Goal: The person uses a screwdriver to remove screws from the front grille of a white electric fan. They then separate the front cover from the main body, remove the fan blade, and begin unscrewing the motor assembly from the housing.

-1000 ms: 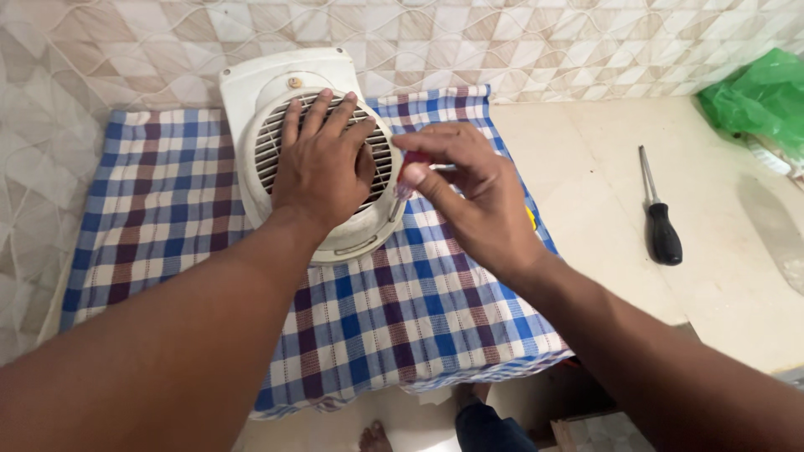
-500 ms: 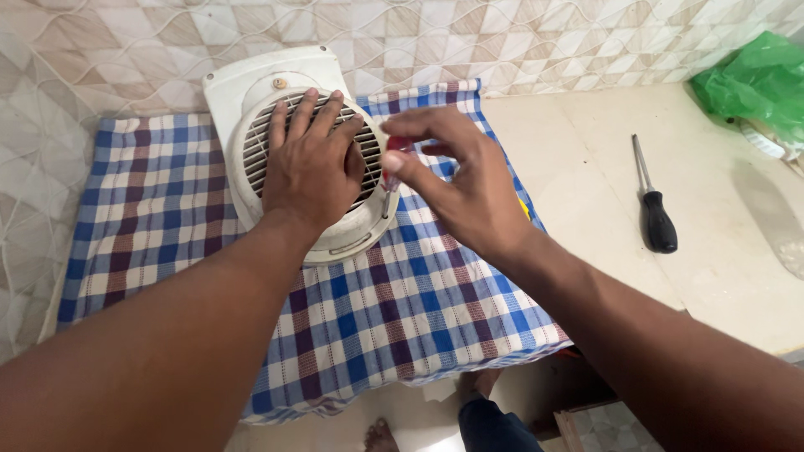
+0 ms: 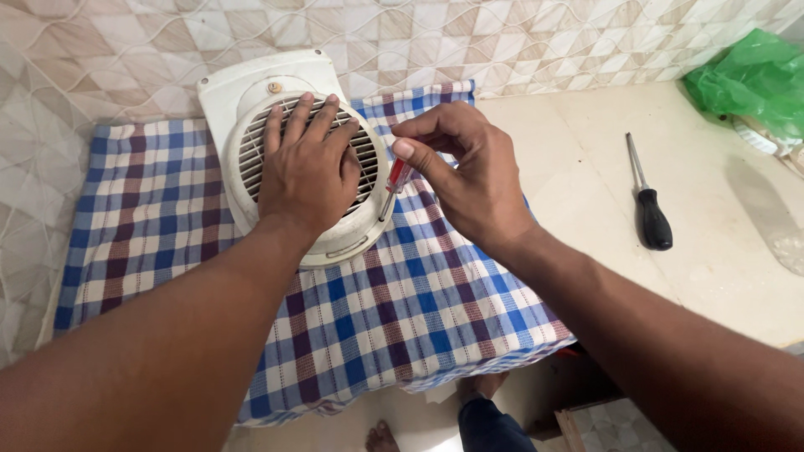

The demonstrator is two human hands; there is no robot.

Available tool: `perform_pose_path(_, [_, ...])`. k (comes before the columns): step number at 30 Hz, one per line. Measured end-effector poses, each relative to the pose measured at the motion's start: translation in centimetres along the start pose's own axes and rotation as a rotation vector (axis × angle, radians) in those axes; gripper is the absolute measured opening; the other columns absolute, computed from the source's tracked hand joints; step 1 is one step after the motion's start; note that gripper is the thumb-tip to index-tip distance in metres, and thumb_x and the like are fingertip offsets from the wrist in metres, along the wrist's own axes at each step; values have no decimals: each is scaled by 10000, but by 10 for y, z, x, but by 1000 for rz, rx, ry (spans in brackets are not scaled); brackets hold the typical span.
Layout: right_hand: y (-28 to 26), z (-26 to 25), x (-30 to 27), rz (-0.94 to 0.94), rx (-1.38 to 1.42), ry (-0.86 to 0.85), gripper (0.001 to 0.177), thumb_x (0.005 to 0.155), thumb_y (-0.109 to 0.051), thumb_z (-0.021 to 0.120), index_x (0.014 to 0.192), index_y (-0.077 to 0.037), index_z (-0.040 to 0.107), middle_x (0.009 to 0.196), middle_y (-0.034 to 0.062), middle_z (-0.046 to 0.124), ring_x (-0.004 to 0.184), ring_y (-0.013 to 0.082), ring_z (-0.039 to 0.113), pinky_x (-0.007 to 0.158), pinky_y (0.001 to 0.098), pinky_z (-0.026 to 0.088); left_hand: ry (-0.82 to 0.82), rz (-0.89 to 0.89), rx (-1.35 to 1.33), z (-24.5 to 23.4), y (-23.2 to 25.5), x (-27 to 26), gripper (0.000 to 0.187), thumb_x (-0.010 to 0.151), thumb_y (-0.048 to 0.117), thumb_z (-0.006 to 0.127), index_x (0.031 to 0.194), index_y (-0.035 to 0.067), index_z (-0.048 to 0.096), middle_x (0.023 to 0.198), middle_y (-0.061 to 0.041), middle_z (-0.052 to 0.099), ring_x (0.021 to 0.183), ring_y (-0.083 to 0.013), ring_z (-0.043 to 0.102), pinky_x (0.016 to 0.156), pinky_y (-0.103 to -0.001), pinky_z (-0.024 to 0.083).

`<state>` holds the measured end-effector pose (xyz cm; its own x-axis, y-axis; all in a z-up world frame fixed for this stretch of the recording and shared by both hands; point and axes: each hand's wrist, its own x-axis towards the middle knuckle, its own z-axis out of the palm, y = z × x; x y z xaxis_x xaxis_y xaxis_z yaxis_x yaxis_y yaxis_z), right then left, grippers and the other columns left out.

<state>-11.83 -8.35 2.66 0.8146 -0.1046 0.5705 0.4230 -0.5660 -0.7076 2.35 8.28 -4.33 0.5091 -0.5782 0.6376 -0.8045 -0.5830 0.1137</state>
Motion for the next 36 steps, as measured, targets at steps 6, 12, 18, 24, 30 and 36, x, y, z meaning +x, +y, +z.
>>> perform_pose_path(6, [5, -2, -5, -29, -62, 14, 191, 1030, -176, 692, 1105, 0, 706, 1077, 94, 702, 1017, 149, 744, 971, 303, 641, 6, -3, 15, 1, 0, 0, 377, 955, 212, 591, 1296, 105, 711, 1515, -183, 560, 1459, -394, 425, 1221, -592, 208])
perform_pose_path(12, [22, 16, -5, 94, 515, -127, 273, 1182, -180, 408, 1243, -5, 608, 992, 27, 591, 953, 130, 588, 886, 297, 547, 1, 9, 5, -1, 1, 0, 363, 965, 213, 607, 1300, 101, 694, 1507, -187, 554, 1453, -400, 426, 1209, -602, 210])
perform_pose_path(18, [34, 31, 12, 305, 712, -109, 217, 1100, -212, 430, 1015, -66, 566, 783, -8, 484, 728, 127, 475, 665, 283, 445, 0, 6, -6, -3, 1, -1, 360, 940, 193, 616, 1280, 115, 704, 1504, -181, 555, 1449, -404, 426, 1210, -600, 215])
perform_pose_path(24, [37, 22, 12, 318, 773, -171, 504, 1162, -434, 405, 831, -75, 532, 645, 11, 450, 604, 153, 425, 642, 300, 458, 11, 14, -5, -1, 0, 0, 370, 940, 190, 622, 1288, 107, 714, 1506, -179, 561, 1450, -392, 430, 1217, -596, 219])
perform_pose_path(30, [27, 30, 7, 266, 771, -264, 368, 1159, -363, 495, 916, -86, 497, 749, -10, 454, 655, 128, 397, 619, 276, 374, 1, 31, -39, -3, -3, 1, 359, 963, 228, 630, 1297, 125, 712, 1503, -163, 564, 1462, -380, 425, 1223, -591, 211])
perform_pose_path(36, [9, 45, -3, 171, 597, -192, 195, 1107, -279, 570, 1047, -101, 516, 958, -2, 626, 828, 82, 534, 745, 241, 477, 4, 33, -44, -4, -4, 0, 376, 962, 297, 652, 1289, 117, 698, 1509, -178, 553, 1456, -392, 411, 1205, -601, 204])
